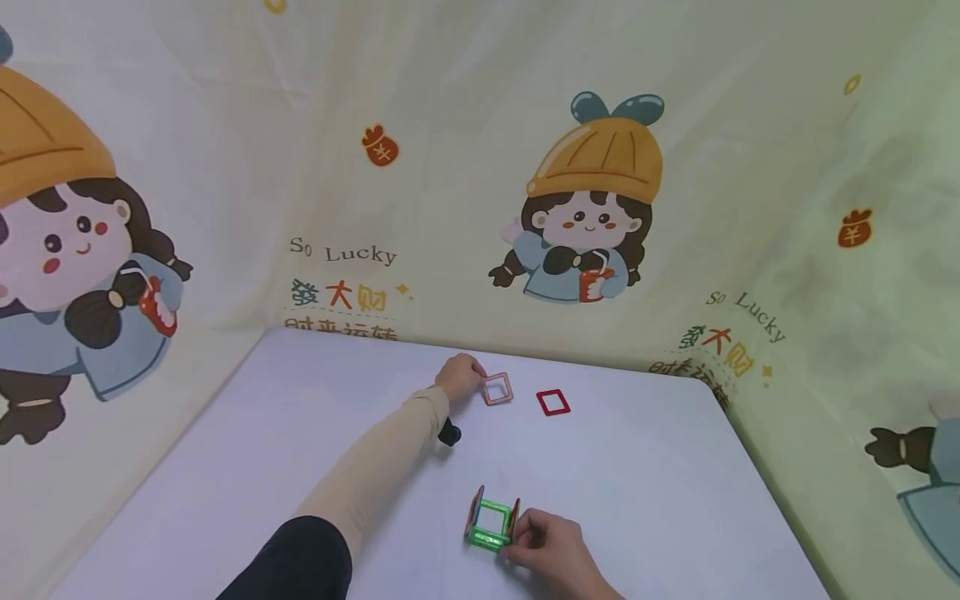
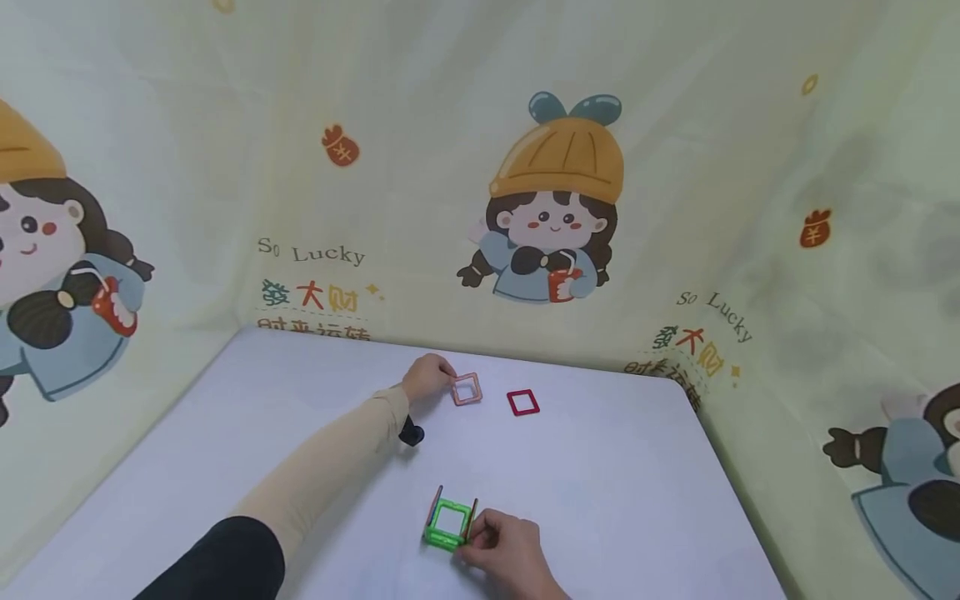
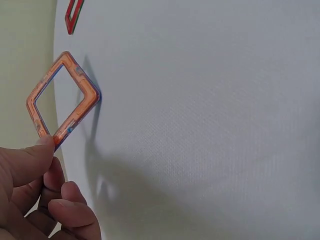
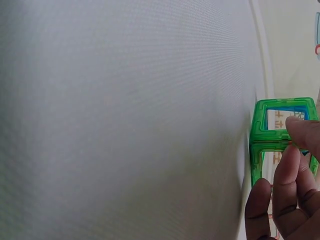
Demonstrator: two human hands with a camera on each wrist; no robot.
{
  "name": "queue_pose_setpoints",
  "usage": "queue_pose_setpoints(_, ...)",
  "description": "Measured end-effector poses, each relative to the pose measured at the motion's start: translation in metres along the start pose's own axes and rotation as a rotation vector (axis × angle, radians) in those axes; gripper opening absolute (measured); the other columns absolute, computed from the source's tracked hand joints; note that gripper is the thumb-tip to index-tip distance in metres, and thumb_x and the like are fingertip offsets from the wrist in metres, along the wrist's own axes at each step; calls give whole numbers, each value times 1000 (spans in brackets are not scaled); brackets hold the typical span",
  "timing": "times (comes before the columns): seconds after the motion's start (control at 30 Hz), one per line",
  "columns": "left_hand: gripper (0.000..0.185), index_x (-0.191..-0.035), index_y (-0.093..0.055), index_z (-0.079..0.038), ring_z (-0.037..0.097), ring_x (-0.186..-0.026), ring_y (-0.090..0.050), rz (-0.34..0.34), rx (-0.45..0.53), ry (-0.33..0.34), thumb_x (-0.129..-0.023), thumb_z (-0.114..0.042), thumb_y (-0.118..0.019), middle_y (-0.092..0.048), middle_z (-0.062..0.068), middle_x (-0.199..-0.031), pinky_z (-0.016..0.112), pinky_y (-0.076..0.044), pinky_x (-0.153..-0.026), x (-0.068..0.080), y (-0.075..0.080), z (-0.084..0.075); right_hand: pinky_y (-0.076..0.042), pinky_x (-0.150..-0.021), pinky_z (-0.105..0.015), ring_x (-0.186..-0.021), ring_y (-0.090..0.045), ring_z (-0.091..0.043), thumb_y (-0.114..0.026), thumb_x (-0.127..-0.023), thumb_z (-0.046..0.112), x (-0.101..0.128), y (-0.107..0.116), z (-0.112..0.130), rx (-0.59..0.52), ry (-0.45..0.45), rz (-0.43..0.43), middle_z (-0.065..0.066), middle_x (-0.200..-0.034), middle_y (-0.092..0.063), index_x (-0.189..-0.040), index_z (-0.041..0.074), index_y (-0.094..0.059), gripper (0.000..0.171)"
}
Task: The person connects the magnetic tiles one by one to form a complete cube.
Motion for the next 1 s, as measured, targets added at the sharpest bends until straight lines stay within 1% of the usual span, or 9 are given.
queue_pose_setpoints(0.1, 12, -94, -80, -6, 19, -90, -62, 16, 17, -28, -89, -9, -69, -74, 6, -93, 35, -50, -85, 1, 2, -2, -41, -66, -21, -73, -56, -7, -87, -80, 21, 1, 2, 1, 9, -7, -6, 8, -75, -62, -86, 14, -67, 22)
queue_pose_setpoints(0.23, 13, -96, -80, -5, 16, -84, -59, 38, 27, -44, -89, -9, -70, -74, 6, -93, 29, -47, -78, 4, 2, -6, -41, -66, -21, -75, -56, -9, -86, -80, 19, 2, 1, 0, 14, -23, -5, 7, -75, -62, -87, 14, -67, 21)
queue_pose_setpoints(0.3, 13, -96, -79, -4, 15, -82, -57, 43, 31, -53, -90, -9, -70, -74, 6, -92, 27, -45, -74, 7, 1, -9, -41, -66, -21, -75, -56, -10, -86, -81, 19, 2, 1, 0, 19, -14, -3, 7, -75, -62, -87, 14, -66, 21)
queue_pose_setpoints(0.53, 10, -95, -78, -5, 14, -74, -55, 66, 19, -95, -92, -11, -70, -71, 4, -87, 25, -41, -65, 33, 4, -26, -41, -68, -20, -72, -56, -1, -86, -80, 21, 2, 2, 4, 57, 68, 9, 9, -75, -64, -85, 15, -66, 21)
queue_pose_setpoints(0.7, 6, -92, -75, -8, 13, -71, -54, 98, -34, -130, -92, -10, -70, -69, 1, -83, 25, -41, -62, 54, 3, -32, -41, -69, -21, -74, -55, -4, -86, -82, 22, 3, 1, 1, 83, 53, 34, 10, -75, -64, -86, 16, -68, 19)
queue_pose_setpoints(0.77, 5, -91, -75, -10, 12, -72, -55, 85, -69, -135, -91, -11, -71, -69, -1, -83, 25, -42, -63, 61, 4, -33, -41, -68, -22, -75, -54, -5, -85, -82, 21, 2, 2, 1, 101, 53, 35, 10, -75, -63, -87, 16, -69, 17)
queue_pose_setpoints(0.87, 4, -90, -75, -12, 12, -72, -56, 39, -112, -129, -91, -11, -71, -69, -2, -83, 27, -42, -63, 69, 9, -32, -41, -68, -22, -75, -54, -3, -85, -82, 20, -1, 3, 4, 133, 79, 23, 11, -74, -64, -88, 17, -72, 15)
queue_pose_setpoints(0.93, 5, -88, -75, -13, 13, -72, -56, 17, -122, -114, -90, -11, -71, -68, -2, -82, 28, -42, -62, 74, 12, -30, -41, -68, -22, -74, -54, -1, -85, -81, 20, -1, 4, 5, 155, 97, 11, 12, -73, -64, -87, 18, -73, 14)
queue_pose_setpoints(1.0, 5, -87, -74, -14, 13, -72, -56, 18, -123, -101, -90, -11, -72, -67, -3, -81, 28, -42, -62, 79, 11, -28, -41, -67, -22, -73, -53, 1, -85, -80, 21, 0, 3, 5, 172, 103, 8, 14, -73, -65, -86, 19, -74, 13)
Point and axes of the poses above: each hand's wrist, its own x-axis away from the middle knuckle, its own y-axis out of the back of the hand, z = x × y, the point moved 8 cm from there along -x, towards the middle knuckle
